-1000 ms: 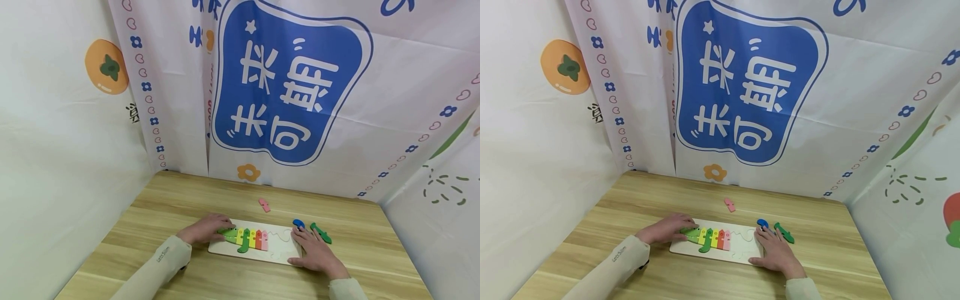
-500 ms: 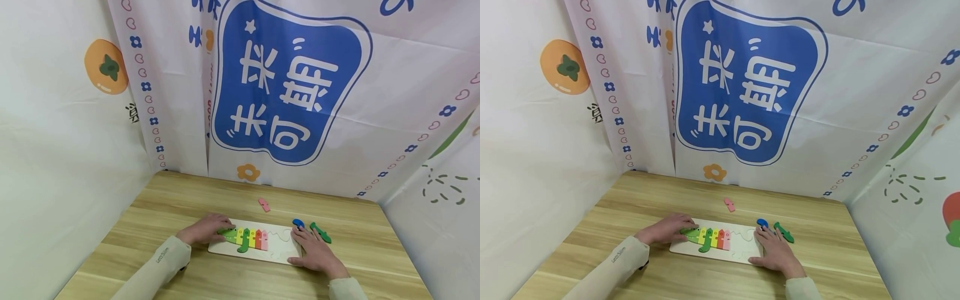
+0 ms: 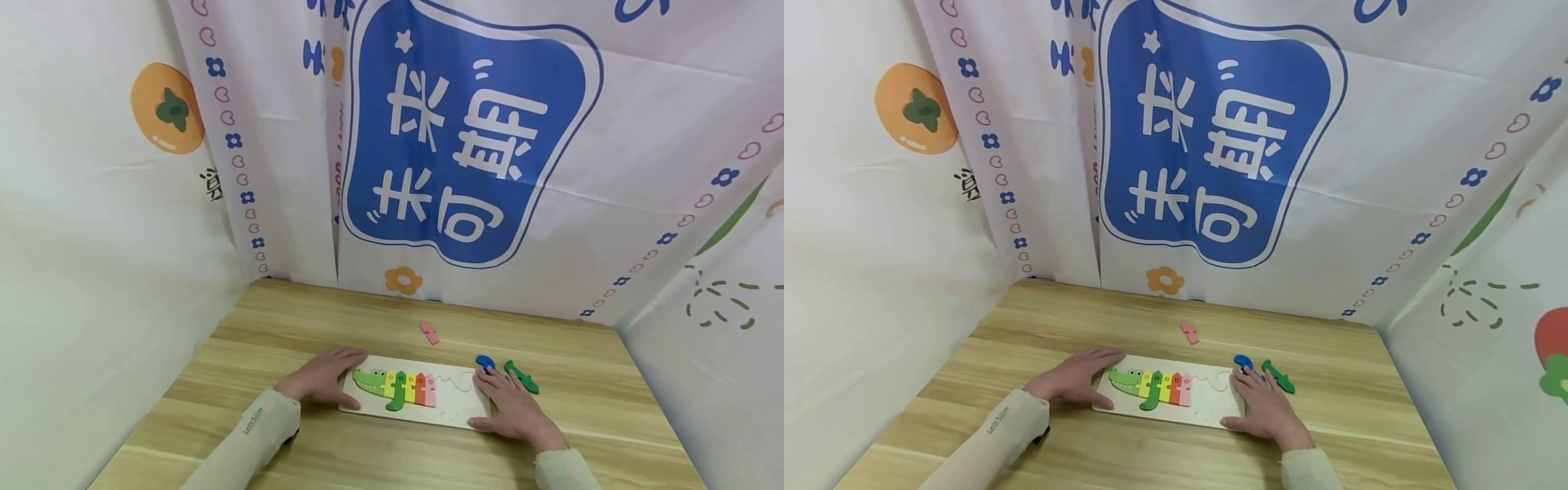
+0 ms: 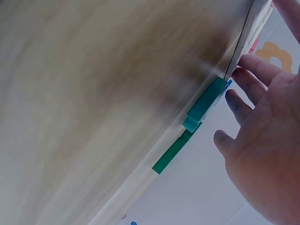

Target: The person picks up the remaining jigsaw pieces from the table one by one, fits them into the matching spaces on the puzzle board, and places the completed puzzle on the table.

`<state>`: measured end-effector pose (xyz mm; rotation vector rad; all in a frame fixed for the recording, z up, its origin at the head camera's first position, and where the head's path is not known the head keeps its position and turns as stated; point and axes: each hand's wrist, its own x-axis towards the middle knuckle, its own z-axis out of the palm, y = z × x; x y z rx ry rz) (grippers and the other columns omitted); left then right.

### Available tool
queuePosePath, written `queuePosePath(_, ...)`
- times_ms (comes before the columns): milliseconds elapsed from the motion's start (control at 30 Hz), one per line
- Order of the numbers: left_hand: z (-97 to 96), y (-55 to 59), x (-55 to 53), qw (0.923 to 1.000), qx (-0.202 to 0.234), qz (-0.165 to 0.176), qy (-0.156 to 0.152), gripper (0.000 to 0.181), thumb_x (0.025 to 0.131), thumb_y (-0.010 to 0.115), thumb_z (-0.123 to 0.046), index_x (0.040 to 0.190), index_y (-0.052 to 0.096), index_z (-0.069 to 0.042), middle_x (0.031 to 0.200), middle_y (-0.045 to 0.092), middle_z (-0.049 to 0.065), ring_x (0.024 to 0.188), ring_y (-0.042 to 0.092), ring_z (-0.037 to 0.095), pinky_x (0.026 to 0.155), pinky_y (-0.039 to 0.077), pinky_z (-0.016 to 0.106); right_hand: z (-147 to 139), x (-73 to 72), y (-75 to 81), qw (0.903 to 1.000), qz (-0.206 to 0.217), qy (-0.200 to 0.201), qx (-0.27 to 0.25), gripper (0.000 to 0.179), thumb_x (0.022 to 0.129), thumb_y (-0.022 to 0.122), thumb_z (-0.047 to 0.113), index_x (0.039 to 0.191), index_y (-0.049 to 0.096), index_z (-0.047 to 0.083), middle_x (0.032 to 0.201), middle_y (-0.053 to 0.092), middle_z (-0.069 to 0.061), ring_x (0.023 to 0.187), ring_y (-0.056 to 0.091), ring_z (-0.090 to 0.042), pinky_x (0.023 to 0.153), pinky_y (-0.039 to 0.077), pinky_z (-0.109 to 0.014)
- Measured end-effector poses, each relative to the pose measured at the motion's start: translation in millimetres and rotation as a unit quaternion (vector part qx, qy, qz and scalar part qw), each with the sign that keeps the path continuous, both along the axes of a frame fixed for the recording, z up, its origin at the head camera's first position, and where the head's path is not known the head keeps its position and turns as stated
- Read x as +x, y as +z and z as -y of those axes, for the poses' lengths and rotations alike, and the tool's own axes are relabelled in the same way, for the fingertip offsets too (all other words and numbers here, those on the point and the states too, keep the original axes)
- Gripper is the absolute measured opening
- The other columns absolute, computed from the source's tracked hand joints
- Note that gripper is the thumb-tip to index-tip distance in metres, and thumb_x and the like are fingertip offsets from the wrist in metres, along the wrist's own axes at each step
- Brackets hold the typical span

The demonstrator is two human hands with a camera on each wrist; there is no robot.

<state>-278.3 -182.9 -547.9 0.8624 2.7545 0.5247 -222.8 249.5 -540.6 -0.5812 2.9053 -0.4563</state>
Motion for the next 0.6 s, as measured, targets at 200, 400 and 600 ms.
queuePosePath(200, -1.1, 2.3, -1.6, 0.9994, -0.009, 0.034, -0.002, 0.116, 0.071, 0.084, -0.071, 0.164, 0.033, -0.022, 0.170, 0.031, 0.003, 0.156, 0.026, 0.036, 0.123, 0.025, 0.062, -1, 1.8, -0.2, 1.0000, 0.000, -0.004, 0.000, 0.094, 0.084, 0.075, 0.065, 0.154, 0.049, 0.008, 0.164, 0.043, -0.009, 0.156, 0.029, -0.039, 0.126, 0.013, -0.065)
queuePosePath(400, -2.5, 2.9, -1.8, 0.9986, -0.016, 0.050, -0.001, 0.117, 0.070, 0.085, -0.070, 0.164, 0.032, -0.024, 0.171, 0.028, 0.001, 0.157, 0.023, 0.035, 0.123, 0.025, 0.062, -9, -1.3, 0.0, 0.9999, -0.013, -0.004, -0.010, 0.092, 0.087, 0.075, 0.061, 0.156, 0.047, 0.008, 0.164, 0.042, -0.011, 0.155, 0.029, -0.040, 0.126, 0.012, -0.065)
queuePosePath(600, -1.2, 3.7, -1.7, 0.9988, -0.020, 0.046, 0.004, 0.117, 0.070, 0.084, -0.071, 0.164, 0.032, -0.024, 0.171, 0.028, 0.001, 0.157, 0.025, 0.036, 0.122, 0.027, 0.063, -30, -8.2, 9.6, 0.9974, -0.066, -0.026, -0.013, 0.090, 0.083, 0.085, 0.045, 0.155, 0.047, 0.008, 0.160, 0.045, -0.018, 0.147, 0.040, -0.046, 0.118, 0.032, -0.066)
